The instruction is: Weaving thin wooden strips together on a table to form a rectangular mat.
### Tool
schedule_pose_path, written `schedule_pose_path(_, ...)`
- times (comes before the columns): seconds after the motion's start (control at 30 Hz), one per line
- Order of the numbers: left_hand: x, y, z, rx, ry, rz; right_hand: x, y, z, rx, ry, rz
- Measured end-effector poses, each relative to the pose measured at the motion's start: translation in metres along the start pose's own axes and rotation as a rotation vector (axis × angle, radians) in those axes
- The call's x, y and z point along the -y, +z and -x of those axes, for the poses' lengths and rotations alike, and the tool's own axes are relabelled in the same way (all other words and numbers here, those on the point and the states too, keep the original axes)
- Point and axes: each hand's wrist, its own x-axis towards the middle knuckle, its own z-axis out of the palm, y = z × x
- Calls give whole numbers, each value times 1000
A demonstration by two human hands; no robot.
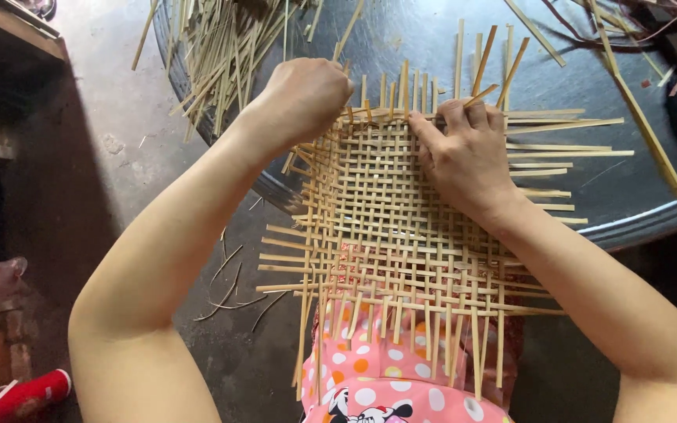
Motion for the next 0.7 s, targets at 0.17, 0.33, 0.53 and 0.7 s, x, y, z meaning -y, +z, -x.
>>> schedule_pose_path(0.17, -5, 1, -1, 25, 41, -16, 0, -3, -2, 21, -8, -26)
schedule_pose_path(0.33, -2, -5, 5, -18, 76, 114, 0, -3, -2, 16, -14, -21)
schedule_pose_path(0.53, 11, -16, 5, -15, 54, 340, 0, -2, -3, -35, -21, 5)
schedule_pose_path(0.7, 10, -14, -2, 1, 42, 230, 1, -2, -3, -27, -17, 24)
